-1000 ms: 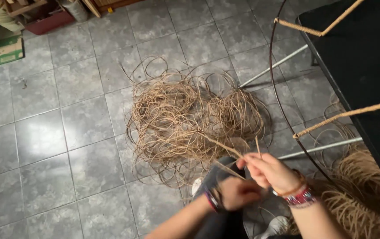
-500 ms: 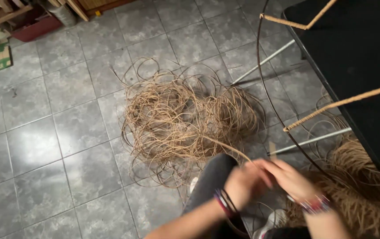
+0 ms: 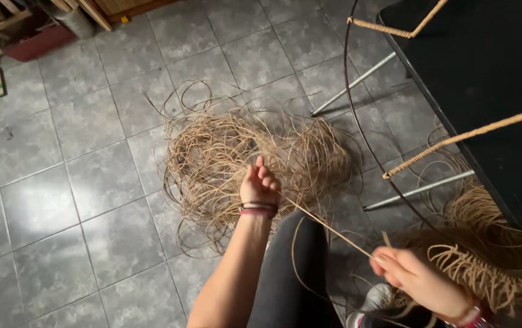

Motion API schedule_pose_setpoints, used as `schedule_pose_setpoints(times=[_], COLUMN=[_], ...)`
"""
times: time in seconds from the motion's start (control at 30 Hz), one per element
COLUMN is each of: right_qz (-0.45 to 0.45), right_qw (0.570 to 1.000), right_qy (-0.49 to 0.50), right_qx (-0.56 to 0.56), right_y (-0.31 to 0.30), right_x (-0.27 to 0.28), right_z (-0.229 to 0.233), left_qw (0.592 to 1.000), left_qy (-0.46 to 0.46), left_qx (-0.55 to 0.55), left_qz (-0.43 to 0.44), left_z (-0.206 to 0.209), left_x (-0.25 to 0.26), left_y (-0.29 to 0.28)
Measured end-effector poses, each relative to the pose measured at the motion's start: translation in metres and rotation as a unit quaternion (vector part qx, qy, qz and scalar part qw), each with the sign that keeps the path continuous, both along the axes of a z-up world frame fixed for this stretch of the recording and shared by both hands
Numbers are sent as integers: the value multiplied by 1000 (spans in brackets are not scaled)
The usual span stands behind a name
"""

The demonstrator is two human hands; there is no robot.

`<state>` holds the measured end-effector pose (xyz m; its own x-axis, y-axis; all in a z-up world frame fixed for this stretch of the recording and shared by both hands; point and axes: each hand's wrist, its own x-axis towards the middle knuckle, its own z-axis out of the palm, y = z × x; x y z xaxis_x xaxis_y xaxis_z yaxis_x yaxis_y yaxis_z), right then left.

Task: Weaving natural fibers onto a circular frame to create a decorative furniture item

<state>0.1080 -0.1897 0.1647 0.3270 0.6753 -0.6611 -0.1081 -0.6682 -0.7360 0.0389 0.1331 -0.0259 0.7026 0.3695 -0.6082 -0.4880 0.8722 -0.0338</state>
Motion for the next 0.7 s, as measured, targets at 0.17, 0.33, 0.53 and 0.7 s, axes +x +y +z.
schedule_pose_setpoints(times=[0.17, 0.33, 0.53, 0.7], right_qz=[-167, -109, -192, -182], right_qw=[982, 982, 962, 966], right_qy=[49, 147, 161, 100], right_qx=[-75, 42, 104, 154], right_y=[11, 109, 143, 93], right_x=[19, 21, 3, -16], right_z=[-13, -49, -65, -58], left_qw=[835, 520, 285, -606], left_qy=[68, -94, 64, 120], left_qx=[514, 771, 900, 775], left_qz=[-184, -356, -325, -131], left_z=[140, 92, 60, -11], left_x=[-36, -69, -42, 5], left_y=[-87, -157, -78, -13])
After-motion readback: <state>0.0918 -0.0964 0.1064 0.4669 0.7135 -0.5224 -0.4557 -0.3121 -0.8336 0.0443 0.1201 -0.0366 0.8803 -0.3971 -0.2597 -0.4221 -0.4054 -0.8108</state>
